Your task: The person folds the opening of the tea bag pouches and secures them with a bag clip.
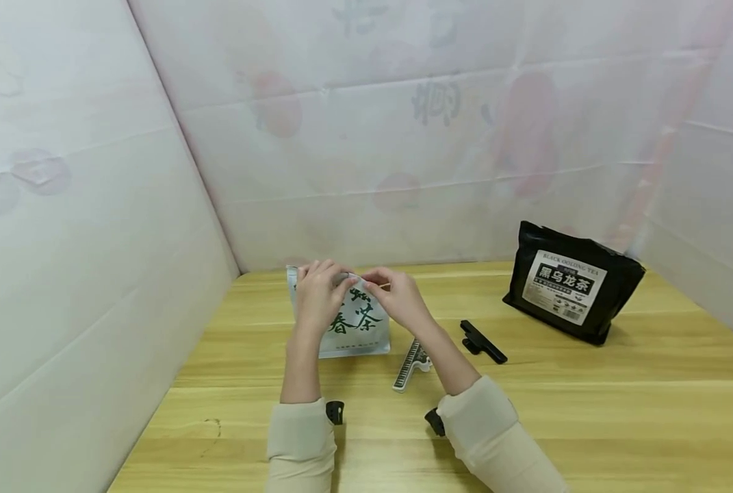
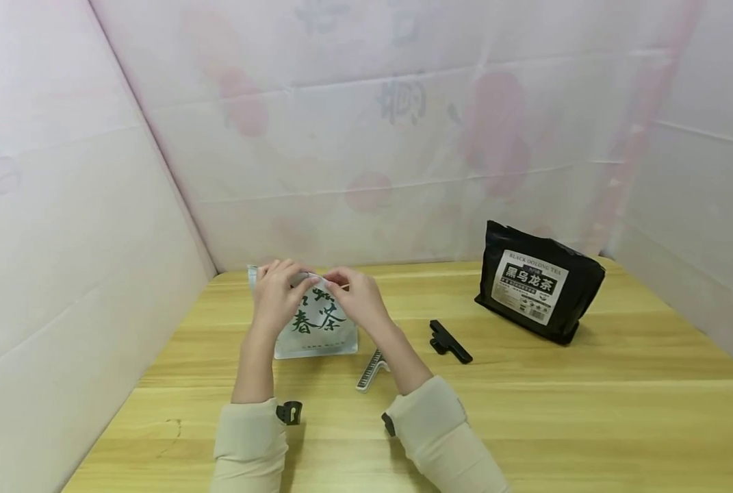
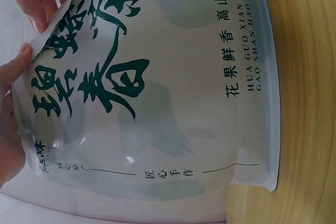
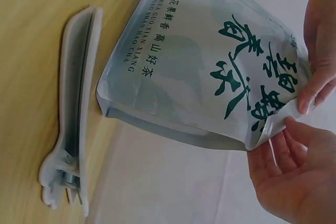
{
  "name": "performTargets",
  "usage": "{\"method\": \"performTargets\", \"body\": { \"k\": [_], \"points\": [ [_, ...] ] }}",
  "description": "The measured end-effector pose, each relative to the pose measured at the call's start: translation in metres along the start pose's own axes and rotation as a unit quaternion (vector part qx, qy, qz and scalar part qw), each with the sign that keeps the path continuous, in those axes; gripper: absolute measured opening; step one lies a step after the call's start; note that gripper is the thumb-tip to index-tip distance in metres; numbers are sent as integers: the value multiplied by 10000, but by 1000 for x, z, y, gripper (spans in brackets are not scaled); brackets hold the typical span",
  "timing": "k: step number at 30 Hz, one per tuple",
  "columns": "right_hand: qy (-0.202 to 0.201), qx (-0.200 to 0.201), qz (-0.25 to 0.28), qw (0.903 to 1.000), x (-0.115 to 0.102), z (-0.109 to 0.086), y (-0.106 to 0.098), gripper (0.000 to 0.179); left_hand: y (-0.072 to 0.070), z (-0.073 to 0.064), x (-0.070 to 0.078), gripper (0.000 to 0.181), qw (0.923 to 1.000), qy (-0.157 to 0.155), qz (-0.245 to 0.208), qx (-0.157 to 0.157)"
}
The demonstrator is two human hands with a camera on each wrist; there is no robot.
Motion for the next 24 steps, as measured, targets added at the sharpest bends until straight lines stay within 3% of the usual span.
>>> {"method": "performTargets", "body": {
  "k": [6, 15, 19, 24],
  "points": [
    [-23, -113, -292, 9995, -1, 2, 1, 13, 1, -1, -1, 12, 10000, -66, 2, -41],
    [-89, 133, -674, 9976, 1, 6, 2, 6, 2, 0, 1, 12, 10000, -41, 35, -7],
    [-63, 102, -564, 9983, 3, 5, 1, 5, 2, 0, 2, 13, 10000, 4, 43, 12],
    [-60, -272, -188, 9994, 3, 3, -1, 9, 0, 0, 1, 12, 10000, 19, 80, 20]
  ]
}}
Point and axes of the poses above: each hand's wrist, its own z-axis towards the middle knuckle, its own y-axis out of the palm, x = y × z, the point moved 3 cm from there along z, towards the middle knuckle, and after that the axes turned 7 degrees about -y, right-handed, at the moved point
